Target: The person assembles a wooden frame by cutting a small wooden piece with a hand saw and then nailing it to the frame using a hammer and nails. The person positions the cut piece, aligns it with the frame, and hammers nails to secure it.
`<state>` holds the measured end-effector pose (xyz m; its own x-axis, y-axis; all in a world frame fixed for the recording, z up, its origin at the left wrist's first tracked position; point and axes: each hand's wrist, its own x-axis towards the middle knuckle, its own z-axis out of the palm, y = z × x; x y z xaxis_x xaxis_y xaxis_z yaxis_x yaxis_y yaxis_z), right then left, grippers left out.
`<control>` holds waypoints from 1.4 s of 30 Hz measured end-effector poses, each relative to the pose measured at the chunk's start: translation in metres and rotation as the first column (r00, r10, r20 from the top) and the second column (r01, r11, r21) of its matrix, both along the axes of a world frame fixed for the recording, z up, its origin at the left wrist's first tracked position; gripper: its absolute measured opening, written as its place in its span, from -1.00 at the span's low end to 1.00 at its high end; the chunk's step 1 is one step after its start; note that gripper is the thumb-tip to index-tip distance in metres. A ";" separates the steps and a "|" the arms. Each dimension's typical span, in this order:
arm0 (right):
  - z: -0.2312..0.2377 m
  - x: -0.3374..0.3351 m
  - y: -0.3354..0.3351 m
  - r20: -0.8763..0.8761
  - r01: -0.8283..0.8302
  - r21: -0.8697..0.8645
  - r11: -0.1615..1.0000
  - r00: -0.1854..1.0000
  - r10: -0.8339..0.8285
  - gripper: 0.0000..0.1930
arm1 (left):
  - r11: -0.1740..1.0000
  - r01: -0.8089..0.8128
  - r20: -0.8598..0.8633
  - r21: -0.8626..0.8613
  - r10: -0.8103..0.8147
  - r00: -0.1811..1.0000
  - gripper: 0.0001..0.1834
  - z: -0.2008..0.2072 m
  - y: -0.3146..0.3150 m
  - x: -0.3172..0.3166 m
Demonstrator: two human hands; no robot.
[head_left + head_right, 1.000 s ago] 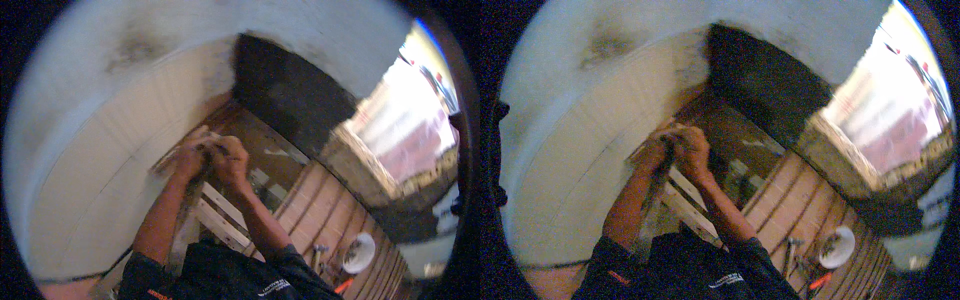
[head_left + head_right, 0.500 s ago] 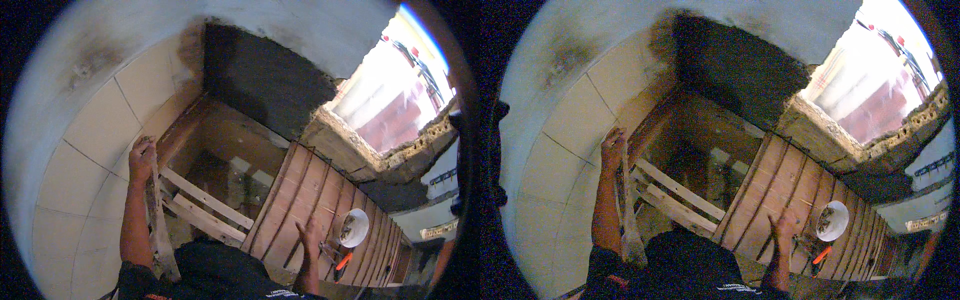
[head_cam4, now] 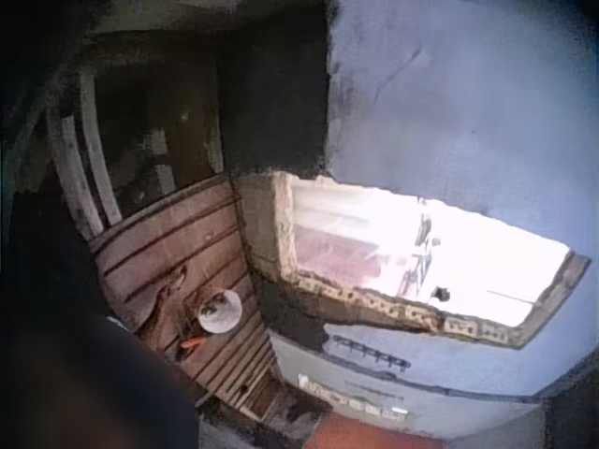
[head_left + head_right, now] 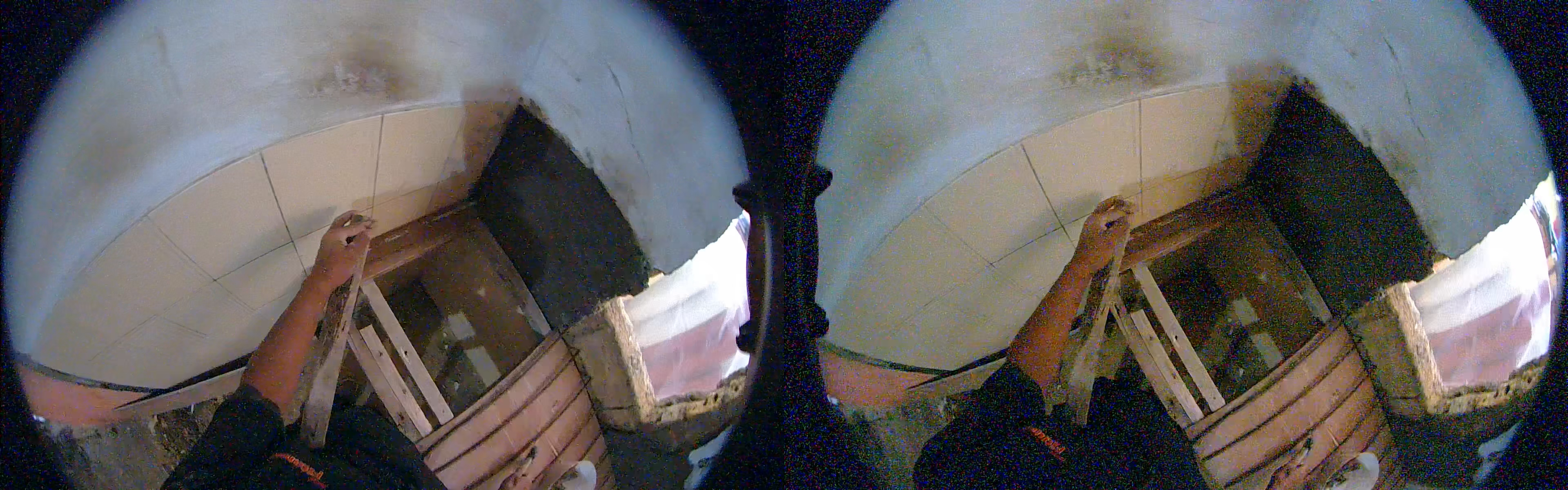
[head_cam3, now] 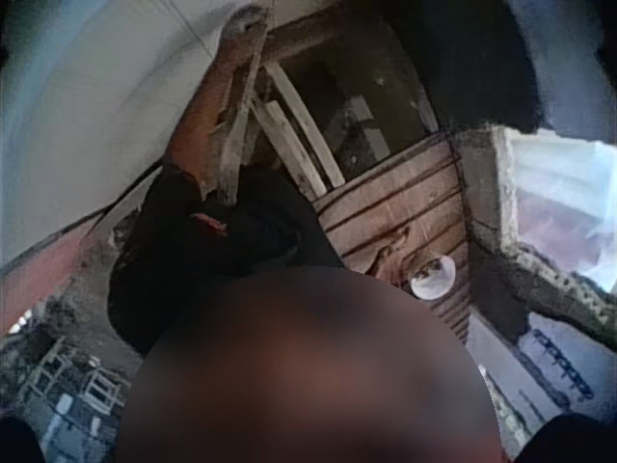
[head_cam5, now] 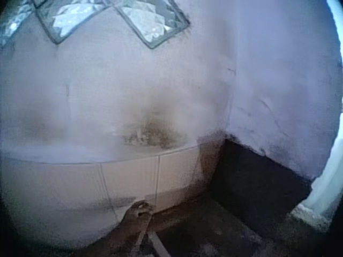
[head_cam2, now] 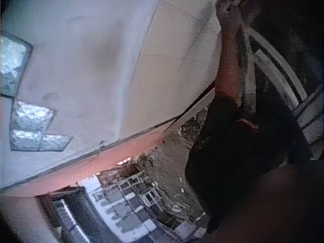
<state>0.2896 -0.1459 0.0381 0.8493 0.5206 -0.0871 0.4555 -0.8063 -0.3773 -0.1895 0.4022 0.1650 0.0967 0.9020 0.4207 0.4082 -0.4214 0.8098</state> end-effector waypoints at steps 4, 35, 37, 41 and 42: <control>0.060 -0.047 0.102 -0.707 0.495 0.338 0.801 0.695 -0.131 -0.59 | 0.991 0.066 0.070 -0.112 -0.059 0.996 -0.63 0.007 -0.008 0.007; 0.240 -0.291 0.363 0.172 -0.804 0.536 0.256 0.401 0.900 -0.43 | 0.984 -0.146 -0.166 0.100 0.161 0.973 -0.72 0.037 -0.059 -0.006; 0.231 -0.298 0.366 0.105 -0.785 0.510 0.352 0.463 0.880 -0.47 | 0.980 -0.170 -0.225 0.108 0.190 0.956 -0.72 0.029 -0.059 -0.015; 0.225 -0.300 0.358 0.221 -0.666 0.708 0.234 0.524 0.823 -0.65 | 0.984 -0.180 -0.169 0.020 0.180 0.969 -0.70 0.019 -0.063 -0.037; 0.226 -0.299 0.357 0.237 -0.644 0.739 0.197 0.523 0.819 -0.66 | 0.982 -0.179 -0.144 0.052 0.185 0.972 -0.70 0.021 -0.063 -0.041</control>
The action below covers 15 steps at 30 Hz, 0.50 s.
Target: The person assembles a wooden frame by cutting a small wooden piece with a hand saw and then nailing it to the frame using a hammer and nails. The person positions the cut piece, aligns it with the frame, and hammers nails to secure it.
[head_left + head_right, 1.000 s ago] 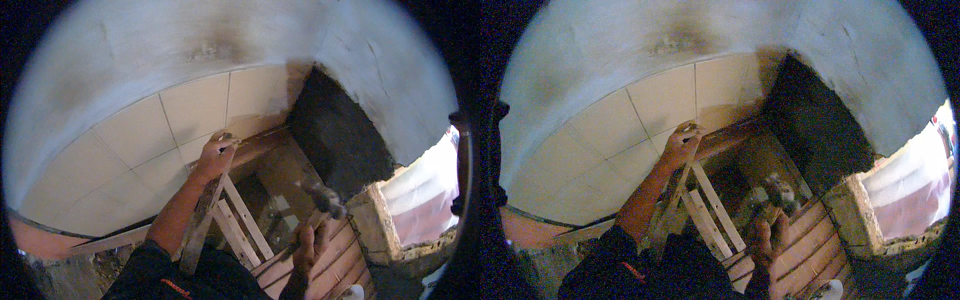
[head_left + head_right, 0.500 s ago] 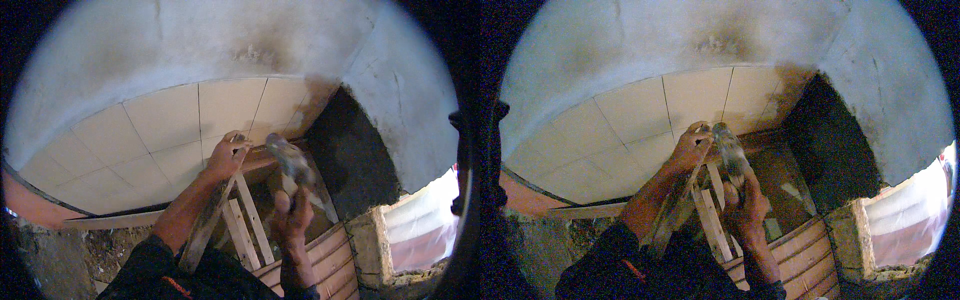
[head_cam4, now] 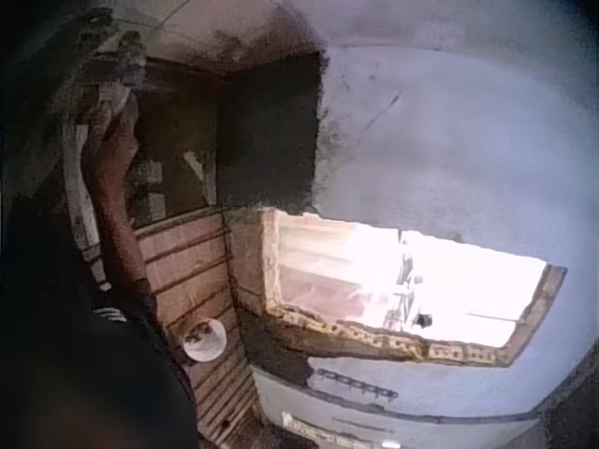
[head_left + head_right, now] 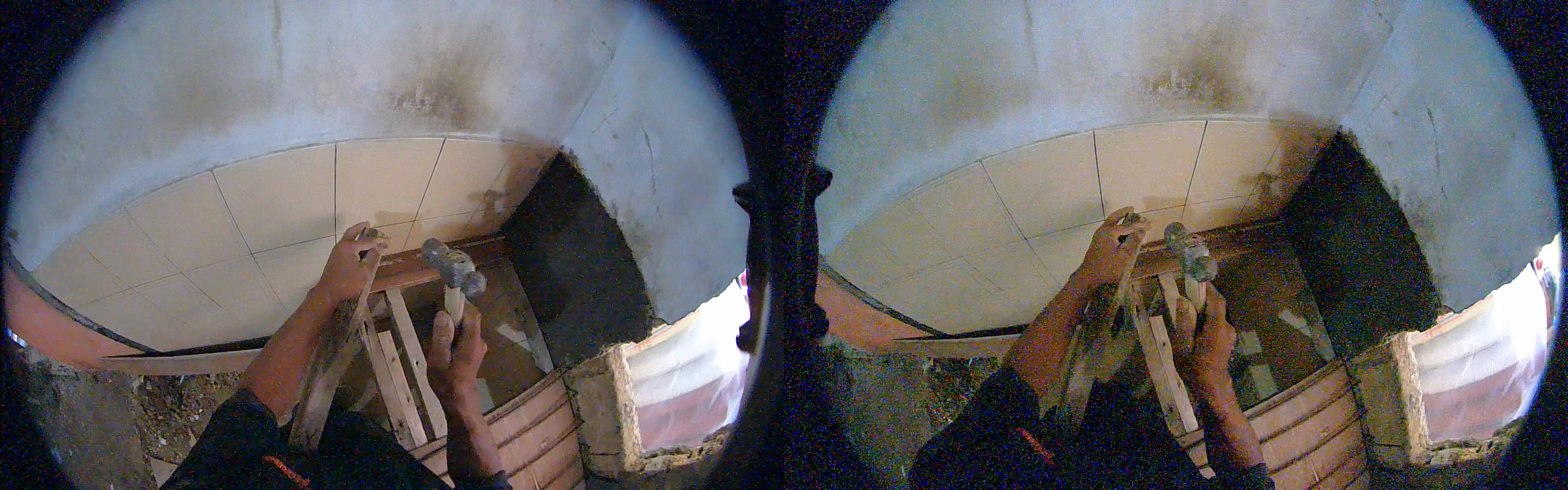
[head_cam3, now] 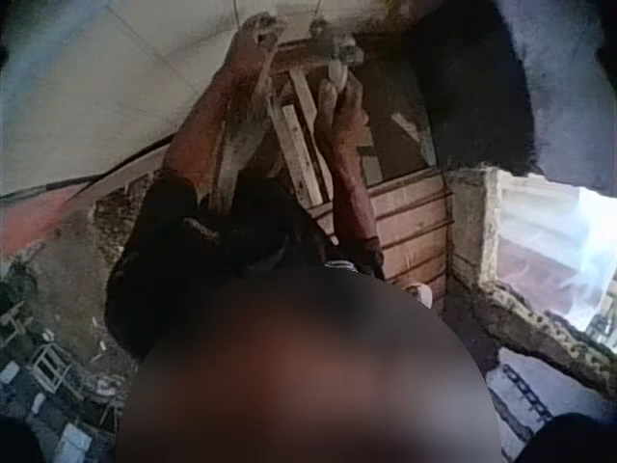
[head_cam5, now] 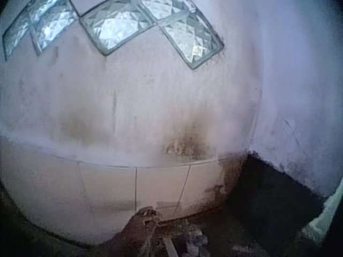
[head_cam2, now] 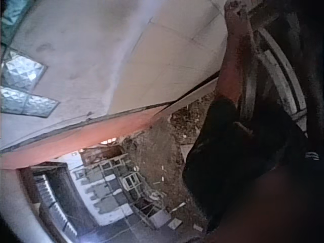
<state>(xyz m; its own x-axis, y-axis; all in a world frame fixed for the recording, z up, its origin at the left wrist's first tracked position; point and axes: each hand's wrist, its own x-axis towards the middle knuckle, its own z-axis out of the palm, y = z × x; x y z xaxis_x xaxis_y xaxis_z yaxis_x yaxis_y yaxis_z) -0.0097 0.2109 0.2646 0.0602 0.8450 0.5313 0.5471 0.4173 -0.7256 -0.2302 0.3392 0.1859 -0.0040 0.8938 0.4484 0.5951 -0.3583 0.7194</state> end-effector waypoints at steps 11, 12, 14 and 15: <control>0.023 -0.026 0.025 -0.439 -0.139 -0.094 0.986 0.895 0.084 -0.84 | 0.961 0.026 0.315 -0.277 0.066 0.947 -0.11 0.087 -0.028 0.010; 0.029 -0.028 0.029 -0.456 -0.129 -0.137 0.982 0.888 0.053 -0.83 | 0.925 0.073 0.337 -0.372 0.062 0.940 -0.10 0.095 -0.028 0.012; 0.043 -0.033 0.037 -0.493 -0.144 -0.188 0.972 0.870 0.034 -0.82 | 0.884 0.213 0.366 -0.417 -0.052 0.929 -0.19 0.107 -0.026 0.014; 0.049 -0.035 0.041 -0.518 -0.175 -0.185 0.967 0.854 0.055 -0.82 | 0.864 0.258 0.370 -0.432 -0.092 0.925 -0.24 0.112 -0.025 0.016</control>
